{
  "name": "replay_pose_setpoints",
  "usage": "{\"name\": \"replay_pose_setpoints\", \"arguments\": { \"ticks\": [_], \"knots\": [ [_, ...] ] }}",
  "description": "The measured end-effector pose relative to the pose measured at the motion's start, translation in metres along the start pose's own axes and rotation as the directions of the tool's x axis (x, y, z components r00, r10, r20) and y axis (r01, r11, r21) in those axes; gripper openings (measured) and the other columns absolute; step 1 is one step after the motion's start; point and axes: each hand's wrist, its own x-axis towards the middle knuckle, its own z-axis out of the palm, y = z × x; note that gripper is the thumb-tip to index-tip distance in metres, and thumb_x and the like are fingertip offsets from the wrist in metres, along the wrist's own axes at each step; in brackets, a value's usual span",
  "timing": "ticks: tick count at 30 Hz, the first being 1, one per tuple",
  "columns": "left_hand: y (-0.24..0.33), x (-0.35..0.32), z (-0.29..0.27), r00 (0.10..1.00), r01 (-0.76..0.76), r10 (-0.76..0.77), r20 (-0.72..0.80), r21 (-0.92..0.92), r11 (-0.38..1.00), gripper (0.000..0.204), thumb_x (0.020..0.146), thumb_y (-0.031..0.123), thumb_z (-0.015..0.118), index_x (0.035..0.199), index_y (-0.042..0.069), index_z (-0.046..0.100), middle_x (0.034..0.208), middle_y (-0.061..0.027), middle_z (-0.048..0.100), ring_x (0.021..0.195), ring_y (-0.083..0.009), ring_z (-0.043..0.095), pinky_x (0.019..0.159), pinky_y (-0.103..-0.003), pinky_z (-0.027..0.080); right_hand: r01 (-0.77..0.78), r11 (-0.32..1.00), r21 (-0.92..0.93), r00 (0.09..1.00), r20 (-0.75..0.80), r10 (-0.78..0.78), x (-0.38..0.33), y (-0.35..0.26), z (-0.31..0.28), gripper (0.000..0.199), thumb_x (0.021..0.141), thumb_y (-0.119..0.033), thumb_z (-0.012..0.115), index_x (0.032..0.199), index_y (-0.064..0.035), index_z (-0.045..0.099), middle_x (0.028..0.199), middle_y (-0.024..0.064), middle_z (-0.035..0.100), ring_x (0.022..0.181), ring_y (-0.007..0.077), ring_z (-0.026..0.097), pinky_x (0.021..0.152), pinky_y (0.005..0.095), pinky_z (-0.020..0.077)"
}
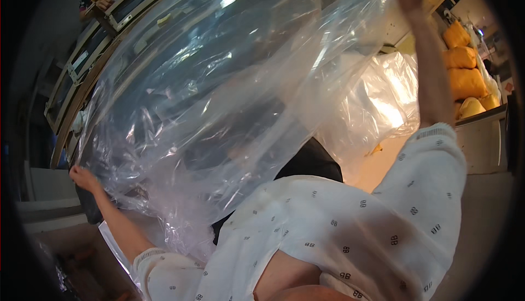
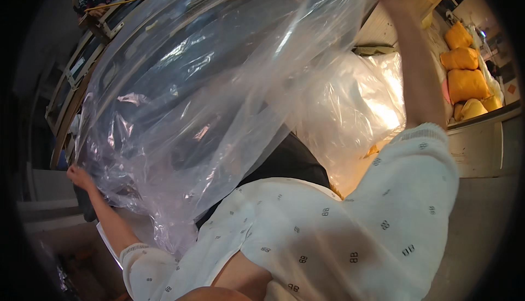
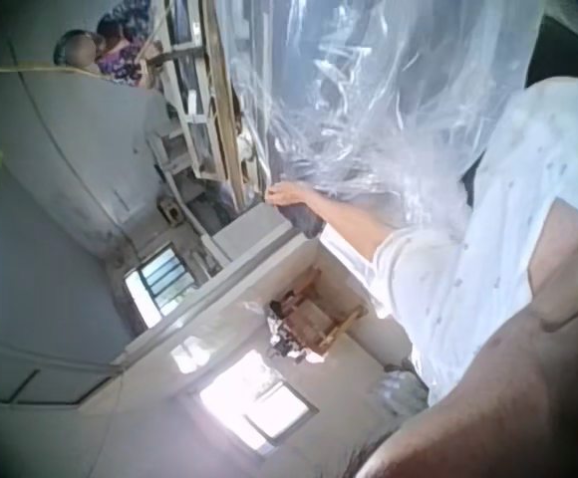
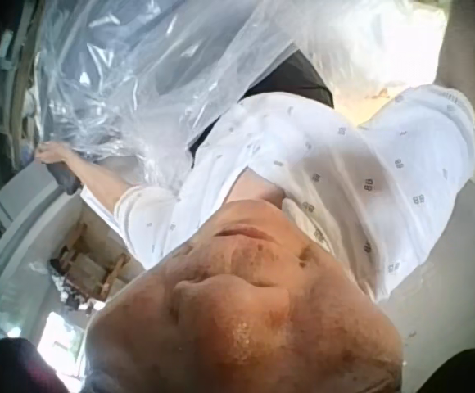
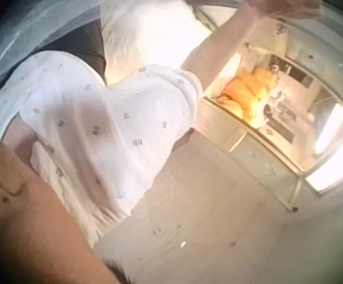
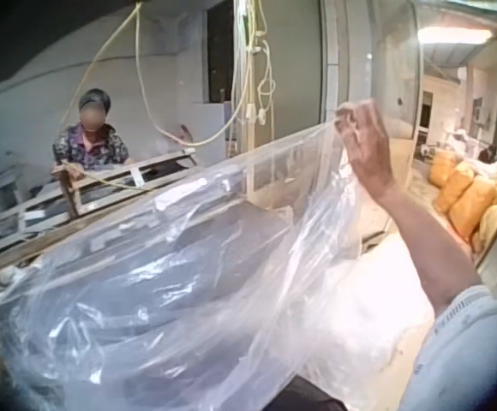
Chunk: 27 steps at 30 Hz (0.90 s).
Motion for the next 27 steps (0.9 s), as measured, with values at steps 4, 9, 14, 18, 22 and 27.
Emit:
{"name": "replay_pose_setpoints", "arguments": {
  "ticks": [4,9,14,18,22,27],
  "knots": [
    [-0.057,0.008,-0.036,0.998,0.03,-0.038,0.057,0.132,0.991,0.023,0.089,0.018,0.044,0.098,-0.001,0.052,0.092,-0.0204,0.055,0.089,-0.036,0.052,0.078,-0.041,0.04,0.439,0.895,-0.082,0.755,0.574,-0.318,-0.149,0.019,0.076,0.051,0.076,-0.029,0.063,0.122,-0.0148,0.047,0.124,0.0076,0.045,0.115,0.0275,0.043,0.092,0.0367,0.0363],
    [-0.071,0.0,-0.057,0.993,-0.028,0.008,0.117,0.171,0.985,0.021,0.088,0.016,0.044,0.096,-0.002,0.052,0.093,-0.0204,0.055,0.088,-0.0367,0.052,0.076,-0.041,0.04,-0.073,0.993,0.088,0.721,0.693,-0.009,-0.184,0.022,0.125,0.056,0.079,-0.032,0.061,0.127,-0.0127,0.041,0.13,0.008,0.041,0.121,0.0262,0.037,0.098,0.0396,0.0305],
    [-0.081,-0.015,-0.05,0.995,0.005,-0.022,0.095,0.172,0.985,0.022,0.088,0.017,0.043,0.096,-0.002,0.052,0.094,-0.0205,0.055,0.088,-0.0378,0.052,0.076,-0.042,0.04,0.069,0.998,-0.011,0.933,0.354,-0.061,-0.118,-0.033,0.129,0.035,0.074,-0.028,0.062,0.101,-0.0082,0.053,0.093,0.0127,0.047,0.087,0.0301,0.046,0.073,0.0411,0.0382],
    [-0.048,-0.01,-0.055,0.984,0.105,-0.125,0.127,0.152,0.983,0.023,0.088,0.018,0.043,0.098,-0.001,0.052,0.095,-0.0202,0.055,0.088,-0.0382,0.052,0.076,-0.042,0.039,0.226,0.968,-0.112,0.774,0.623,-0.109,-0.099,-0.001,0.151,0.037,0.068,-0.035,0.067,0.093,-0.0091,0.059,0.093,0.0123,0.048,0.087,0.0296,0.046,0.072,0.0403,0.0388],
    [-0.057,-0.015,-0.066,0.979,0.088,-0.123,0.163,0.209,0.974,0.025,0.089,0.02,0.042,0.099,-0.001,0.052,0.097,-0.0201,0.055,0.09,-0.0377,0.052,0.077,-0.042,0.04,-0.058,0.995,0.082,0.432,0.9,-0.05,-0.061,-0.018,0.16,0.026,0.069,-0.03,0.068,0.072,-0.0045,0.062,0.076,0.0084,0.056,0.079,0.0243,0.052,0.07,0.0364,0.0428],
    [-0.062,-0.012,-0.057,0.972,0.144,-0.171,0.164,0.165,0.976,0.028,0.09,0.023,0.043,0.1,-0.001,0.053,0.098,-0.0204,0.056,0.092,-0.0361,0.053,0.078,-0.041,0.04,-0.58,0.735,0.351,0.38,0.915,-0.136,-0.08,0.02,0.193,0.011,0.076,-0.014,0.064,0.08,-0.0041,0.06,0.072,-0.0008,0.057,0.064,0.0093,0.052,0.058,0.023,0.0428]
  ]
}}
